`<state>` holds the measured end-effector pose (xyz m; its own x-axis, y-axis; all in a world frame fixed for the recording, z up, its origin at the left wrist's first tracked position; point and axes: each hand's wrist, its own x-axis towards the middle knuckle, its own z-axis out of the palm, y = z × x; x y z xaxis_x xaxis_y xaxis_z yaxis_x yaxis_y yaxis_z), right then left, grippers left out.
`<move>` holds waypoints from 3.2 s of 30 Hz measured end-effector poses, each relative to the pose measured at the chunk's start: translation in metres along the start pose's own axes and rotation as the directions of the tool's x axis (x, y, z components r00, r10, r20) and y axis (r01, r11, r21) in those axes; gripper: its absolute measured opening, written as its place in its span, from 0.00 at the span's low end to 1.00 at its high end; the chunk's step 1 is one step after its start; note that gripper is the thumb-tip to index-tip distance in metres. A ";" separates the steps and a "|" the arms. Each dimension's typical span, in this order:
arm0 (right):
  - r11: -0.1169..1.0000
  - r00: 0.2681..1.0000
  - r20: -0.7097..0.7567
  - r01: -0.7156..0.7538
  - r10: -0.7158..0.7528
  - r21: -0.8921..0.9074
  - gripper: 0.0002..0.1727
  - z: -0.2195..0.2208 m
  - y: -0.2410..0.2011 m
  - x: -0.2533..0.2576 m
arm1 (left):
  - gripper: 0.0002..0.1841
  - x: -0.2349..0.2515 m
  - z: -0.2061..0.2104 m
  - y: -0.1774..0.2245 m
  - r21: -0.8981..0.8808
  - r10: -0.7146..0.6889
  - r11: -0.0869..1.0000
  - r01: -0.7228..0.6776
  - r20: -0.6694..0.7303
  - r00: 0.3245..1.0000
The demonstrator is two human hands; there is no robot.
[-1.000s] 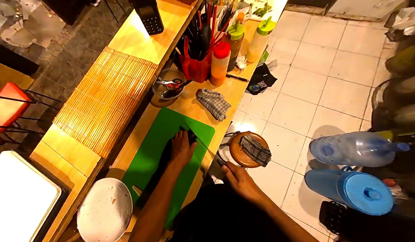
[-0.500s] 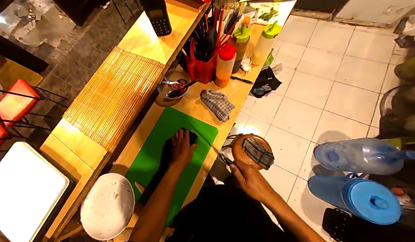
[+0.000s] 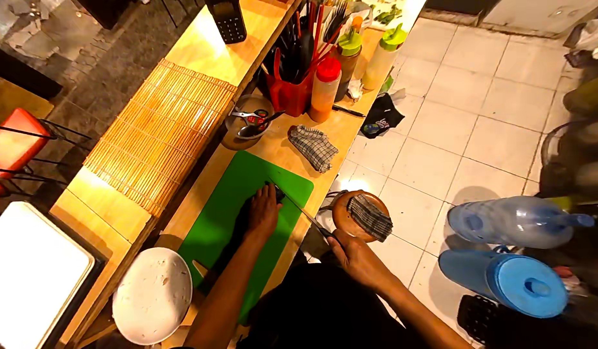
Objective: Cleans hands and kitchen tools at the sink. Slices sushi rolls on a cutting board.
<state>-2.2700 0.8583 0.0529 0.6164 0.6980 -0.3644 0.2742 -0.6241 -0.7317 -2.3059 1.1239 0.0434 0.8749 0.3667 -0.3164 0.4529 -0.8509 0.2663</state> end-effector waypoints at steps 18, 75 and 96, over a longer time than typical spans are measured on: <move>0.982 0.975 -0.194 0.071 -0.105 -0.178 0.28 -0.018 0.003 -0.012 | 0.31 -0.017 -0.001 0.006 -0.117 -0.043 0.993 0.029 -0.120 0.992; 0.981 0.992 0.030 -0.115 0.121 -0.157 0.27 0.010 -0.041 -0.014 | 0.26 -0.002 -0.005 0.000 0.067 0.016 0.998 -0.019 0.042 0.999; 0.994 0.989 -0.140 -0.023 0.037 0.104 0.26 0.001 -0.015 -0.011 | 0.28 -0.011 -0.007 -0.015 -0.149 0.023 0.987 -0.057 -0.221 0.975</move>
<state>-2.2814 0.8601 0.0673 0.7235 0.6182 -0.3072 0.1820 -0.6000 -0.7790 -2.3209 1.1359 0.0493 0.9012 0.4214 -0.1011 0.4230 -0.8047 0.4167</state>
